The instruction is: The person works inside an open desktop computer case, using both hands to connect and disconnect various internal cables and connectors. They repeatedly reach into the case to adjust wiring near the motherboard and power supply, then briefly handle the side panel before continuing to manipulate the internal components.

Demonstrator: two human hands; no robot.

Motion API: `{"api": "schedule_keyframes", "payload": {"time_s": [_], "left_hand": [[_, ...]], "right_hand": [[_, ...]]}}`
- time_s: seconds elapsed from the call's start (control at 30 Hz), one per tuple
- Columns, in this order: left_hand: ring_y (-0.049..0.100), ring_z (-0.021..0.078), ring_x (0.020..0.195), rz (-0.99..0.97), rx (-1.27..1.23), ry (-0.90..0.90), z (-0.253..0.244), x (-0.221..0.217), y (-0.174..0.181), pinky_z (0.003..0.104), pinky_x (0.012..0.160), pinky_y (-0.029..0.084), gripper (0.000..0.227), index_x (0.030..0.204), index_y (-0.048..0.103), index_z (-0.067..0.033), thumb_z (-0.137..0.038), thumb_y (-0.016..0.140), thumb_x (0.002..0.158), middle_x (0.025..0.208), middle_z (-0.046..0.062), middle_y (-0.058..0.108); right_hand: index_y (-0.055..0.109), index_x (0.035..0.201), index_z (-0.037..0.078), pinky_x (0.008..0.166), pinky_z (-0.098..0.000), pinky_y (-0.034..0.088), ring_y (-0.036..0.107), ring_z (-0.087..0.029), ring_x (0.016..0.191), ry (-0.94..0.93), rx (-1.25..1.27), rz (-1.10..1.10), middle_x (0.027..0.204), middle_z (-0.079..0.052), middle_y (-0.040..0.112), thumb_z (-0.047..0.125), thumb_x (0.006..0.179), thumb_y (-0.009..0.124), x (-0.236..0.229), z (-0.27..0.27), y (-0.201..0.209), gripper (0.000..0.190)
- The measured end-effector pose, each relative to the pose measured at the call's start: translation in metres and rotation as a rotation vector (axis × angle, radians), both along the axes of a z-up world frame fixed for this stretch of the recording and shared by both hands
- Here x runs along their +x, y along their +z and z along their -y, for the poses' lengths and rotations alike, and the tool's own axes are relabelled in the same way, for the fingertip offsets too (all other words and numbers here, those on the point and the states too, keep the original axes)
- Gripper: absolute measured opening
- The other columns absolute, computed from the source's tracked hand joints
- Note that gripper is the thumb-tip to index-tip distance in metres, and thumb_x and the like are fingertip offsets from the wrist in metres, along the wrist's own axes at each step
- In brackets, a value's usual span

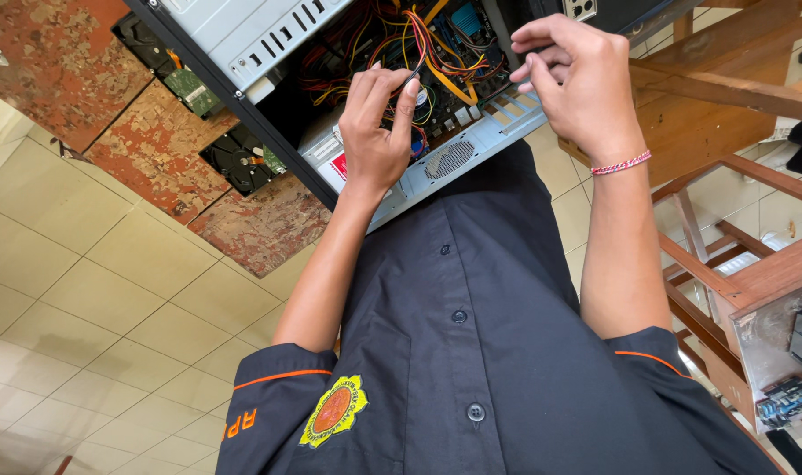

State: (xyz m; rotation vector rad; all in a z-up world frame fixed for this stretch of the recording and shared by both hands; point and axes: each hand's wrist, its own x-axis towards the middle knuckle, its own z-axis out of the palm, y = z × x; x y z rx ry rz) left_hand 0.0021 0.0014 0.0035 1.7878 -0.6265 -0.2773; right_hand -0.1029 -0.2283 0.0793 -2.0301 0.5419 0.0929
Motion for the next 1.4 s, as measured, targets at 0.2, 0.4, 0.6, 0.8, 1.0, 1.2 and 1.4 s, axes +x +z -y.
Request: {"api": "schedule_keyframes", "payload": {"time_s": [0.2, 0.4, 0.6, 0.8, 1.0, 1.2, 1.4], "left_hand": [[0.064, 0.028, 0.092, -0.002, 0.001, -0.016, 0.0, 0.001, 0.0, 0.049, 0.109, 0.054, 0.017, 0.109, 0.073, -0.002, -0.015, 0.063, 0.112, 0.099, 0.01, 0.07], [0.065, 0.029, 0.094, 0.009, 0.003, -0.004, 0.003, -0.002, -0.001, 0.049, 0.107, 0.055, 0.018, 0.108, 0.074, -0.0014, -0.017, 0.064, 0.112, 0.099, 0.011, 0.071], [0.064, 0.0276, 0.091, 0.033, -0.013, -0.016, 0.002, -0.002, 0.0, 0.047, 0.105, 0.054, 0.019, 0.107, 0.073, -0.0012, -0.015, 0.063, 0.112, 0.099, 0.01, 0.071], [0.063, 0.0285, 0.091, 0.035, -0.007, -0.012, 0.0, -0.002, -0.002, 0.048, 0.105, 0.054, 0.019, 0.107, 0.073, -0.001, -0.016, 0.063, 0.112, 0.098, 0.011, 0.07], [0.064, 0.0288, 0.091, 0.038, -0.007, -0.022, 0.0, -0.002, -0.002, 0.049, 0.106, 0.055, 0.019, 0.107, 0.073, -0.0011, -0.016, 0.062, 0.112, 0.098, 0.01, 0.07], [0.064, 0.0297, 0.093, 0.04, 0.001, -0.027, 0.0, 0.0, -0.002, 0.049, 0.107, 0.054, 0.019, 0.107, 0.073, -0.0013, -0.016, 0.063, 0.112, 0.1, 0.01, 0.071], [0.064, 0.0293, 0.092, 0.039, 0.004, -0.028, 0.0, 0.0, -0.002, 0.048, 0.105, 0.055, 0.019, 0.107, 0.073, -0.0007, -0.016, 0.063, 0.112, 0.099, 0.011, 0.07]], "right_hand": [[0.073, 0.112, -0.007, 0.076, -0.0306, 0.067, 0.081, -0.021, 0.088, 0.102, -0.107, -0.115, 0.095, -0.016, 0.075, -0.02, 0.109, 0.066, -0.015, 0.009, -0.034, 0.015], [0.085, 0.124, 0.012, 0.099, -0.062, 0.058, 0.067, -0.048, 0.125, 0.521, -0.273, -0.792, 0.157, -0.018, 0.063, -0.004, 0.086, 0.05, -0.008, -0.016, -0.085, 0.054], [0.077, 0.113, -0.004, 0.088, -0.0543, 0.062, 0.072, -0.044, 0.111, 0.759, -0.277, -0.984, 0.12, -0.027, 0.075, -0.004, 0.089, 0.048, 0.006, -0.013, -0.129, 0.037], [0.075, 0.104, -0.004, 0.074, -0.0546, 0.06, 0.073, -0.049, 0.088, 0.673, -0.292, -0.994, 0.103, -0.03, 0.074, -0.007, 0.094, 0.049, 0.011, -0.005, -0.122, 0.027], [0.076, 0.119, 0.0, 0.08, -0.0596, 0.062, 0.073, -0.053, 0.096, 0.45, -0.297, -0.895, 0.116, -0.031, 0.072, 0.002, 0.101, 0.066, 0.001, -0.001, -0.128, 0.021], [0.085, 0.112, 0.011, 0.082, -0.057, 0.06, 0.072, -0.045, 0.096, 0.489, -0.301, -0.805, 0.11, -0.02, 0.077, 0.004, 0.098, 0.059, -0.008, 0.005, -0.141, 0.03], [0.076, 0.127, 0.01, 0.094, -0.0526, 0.053, 0.06, -0.041, 0.125, 0.474, -0.149, -0.868, 0.127, -0.025, 0.071, -0.01, 0.092, 0.047, 0.006, 0.008, -0.117, 0.05]]}}
